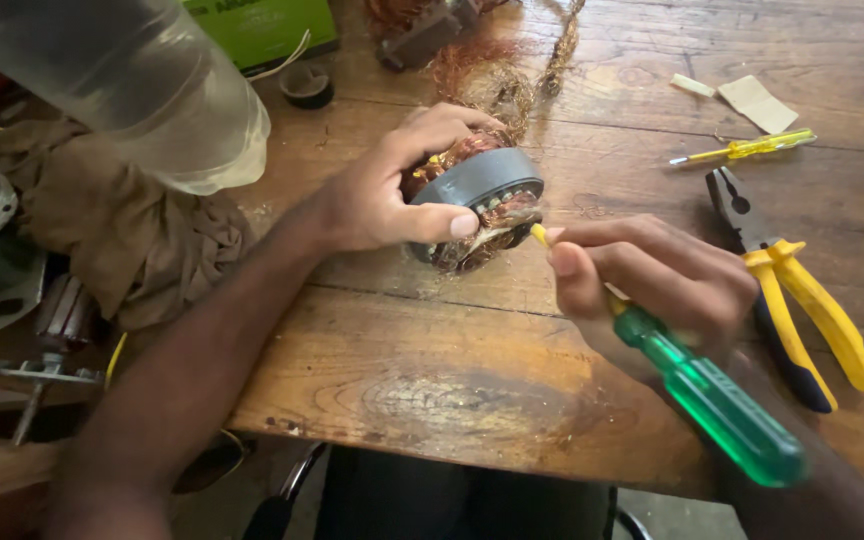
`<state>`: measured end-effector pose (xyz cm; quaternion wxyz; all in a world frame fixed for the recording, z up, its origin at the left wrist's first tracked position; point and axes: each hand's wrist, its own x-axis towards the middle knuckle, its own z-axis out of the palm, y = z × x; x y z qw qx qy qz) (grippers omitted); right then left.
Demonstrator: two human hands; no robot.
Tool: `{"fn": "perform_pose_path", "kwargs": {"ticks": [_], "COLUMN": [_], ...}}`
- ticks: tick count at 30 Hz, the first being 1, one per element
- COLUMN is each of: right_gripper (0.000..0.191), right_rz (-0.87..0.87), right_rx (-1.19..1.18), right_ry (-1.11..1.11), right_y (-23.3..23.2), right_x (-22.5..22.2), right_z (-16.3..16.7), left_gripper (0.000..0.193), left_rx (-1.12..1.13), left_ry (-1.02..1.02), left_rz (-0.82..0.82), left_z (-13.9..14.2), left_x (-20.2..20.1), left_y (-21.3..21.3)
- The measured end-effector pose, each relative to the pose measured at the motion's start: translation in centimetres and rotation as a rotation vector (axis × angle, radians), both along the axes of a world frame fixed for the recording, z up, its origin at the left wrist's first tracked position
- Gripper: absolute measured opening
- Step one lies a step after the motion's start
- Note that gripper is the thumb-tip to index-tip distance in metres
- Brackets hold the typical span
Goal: The person holds a motor armature with copper windings on a wooden workbench and uses a screwdriver to pry and scrape at the windings and slots, repositioning the armature repeatedly to work around it. Pliers and other screwdrivers lie on the bench nearby.
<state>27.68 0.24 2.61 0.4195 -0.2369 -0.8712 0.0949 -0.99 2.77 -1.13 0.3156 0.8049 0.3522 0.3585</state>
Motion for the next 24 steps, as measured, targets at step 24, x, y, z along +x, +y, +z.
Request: {"fn": "perform_pose_path", "kwargs": {"ticks": [24], "right_gripper": [0.011], "right_rz": [0.128], "right_rx": [0.232], "right_ry": [-0.299], "right_y": [2.0], "right_x": [0.5], "right_z": [-0.1], "left_gripper": [0.066], "left_rx": [0.077], "left_ry": [0.010], "left_rz": [0.049], "left_z": [0.1], "left_x": [0.6], "left_y": [-0.4]}}
